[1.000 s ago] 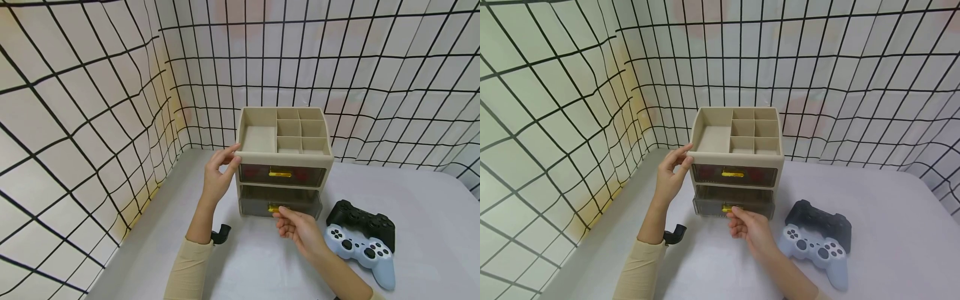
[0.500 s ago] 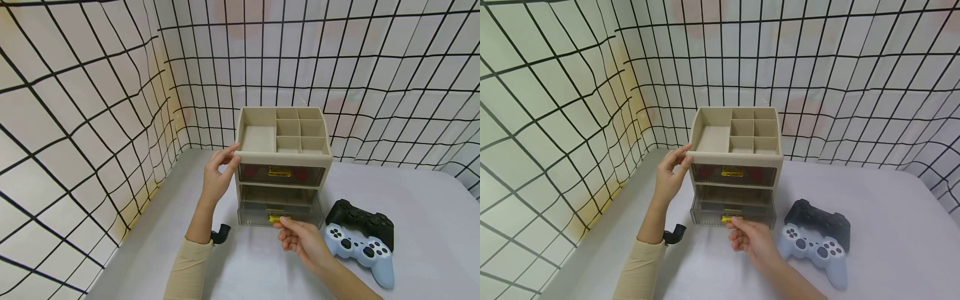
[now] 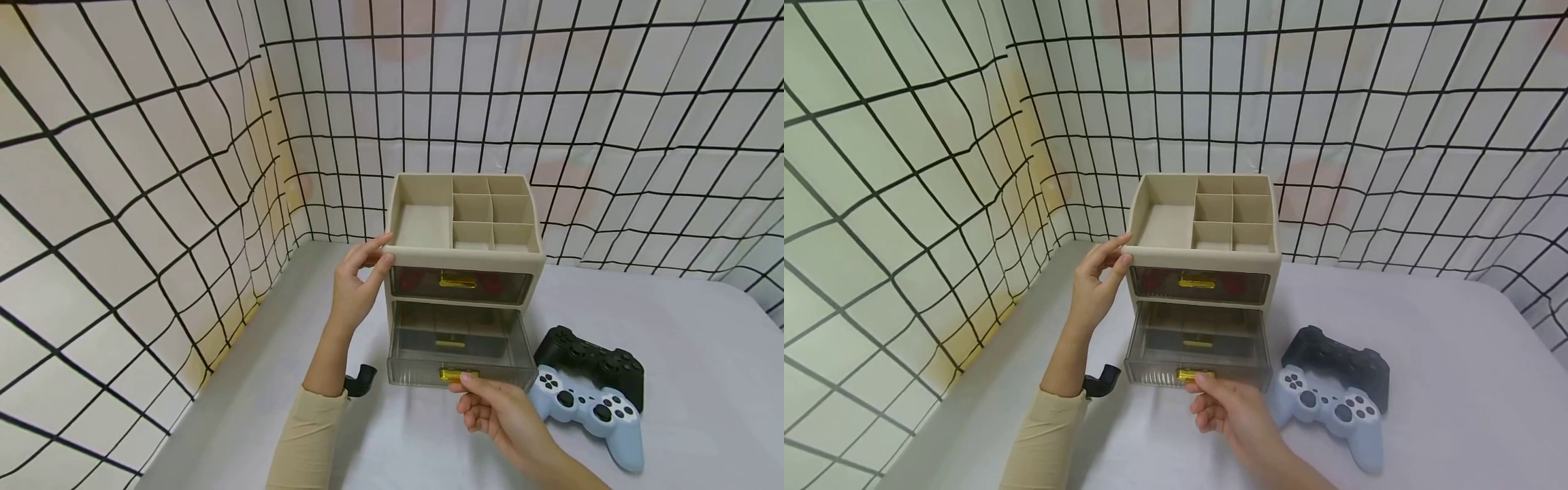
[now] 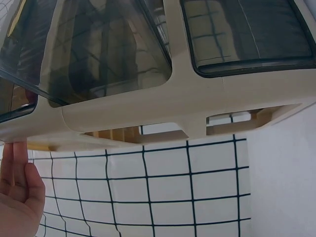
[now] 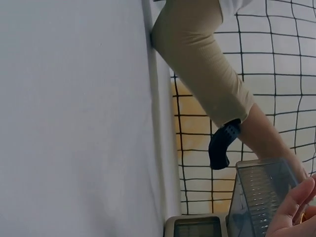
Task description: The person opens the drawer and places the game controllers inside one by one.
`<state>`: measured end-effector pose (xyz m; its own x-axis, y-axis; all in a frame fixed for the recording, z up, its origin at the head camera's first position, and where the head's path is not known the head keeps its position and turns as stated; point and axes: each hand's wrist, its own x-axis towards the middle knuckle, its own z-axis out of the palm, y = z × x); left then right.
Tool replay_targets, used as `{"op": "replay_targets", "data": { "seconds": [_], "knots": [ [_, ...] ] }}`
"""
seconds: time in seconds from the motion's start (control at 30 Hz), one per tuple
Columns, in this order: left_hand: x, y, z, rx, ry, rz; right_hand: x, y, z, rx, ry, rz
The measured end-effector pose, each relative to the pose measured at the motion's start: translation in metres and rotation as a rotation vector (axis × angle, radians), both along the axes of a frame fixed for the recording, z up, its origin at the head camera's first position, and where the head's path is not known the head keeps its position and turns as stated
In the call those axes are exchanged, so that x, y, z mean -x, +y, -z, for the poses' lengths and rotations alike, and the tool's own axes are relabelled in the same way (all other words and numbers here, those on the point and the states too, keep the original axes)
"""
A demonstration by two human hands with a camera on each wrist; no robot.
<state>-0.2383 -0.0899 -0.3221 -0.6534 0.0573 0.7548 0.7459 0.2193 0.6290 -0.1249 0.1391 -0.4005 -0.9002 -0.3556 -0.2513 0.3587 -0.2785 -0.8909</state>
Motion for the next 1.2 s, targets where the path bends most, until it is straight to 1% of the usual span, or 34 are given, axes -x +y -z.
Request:
{"op": "replay_targets", "data": {
  "seconds": [0.2, 0.4, 0.6, 0.87, 1.2],
  "knots": [
    [0.000, 0.000, -0.001, 0.000, -0.008, 0.001, -0.009, 0.001, -0.002, 0.007, -0.030, -0.027],
    [0.001, -0.001, 0.000, 0.003, 0.001, 0.002, -0.012, 0.002, 0.001, 0.018, -0.072, -0.032],
    [0.001, -0.001, 0.002, 0.009, 0.009, 0.000, -0.015, 0.000, 0.006, 0.015, -0.060, -0.043],
    [0.000, -0.001, 0.002, 0.009, -0.004, -0.006, -0.018, -0.002, 0.013, 0.024, -0.053, -0.046],
    [-0.001, 0.000, 0.001, 0.009, -0.001, -0.010, -0.018, -0.002, 0.013, 0.021, -0.045, -0.032]
  ]
}}
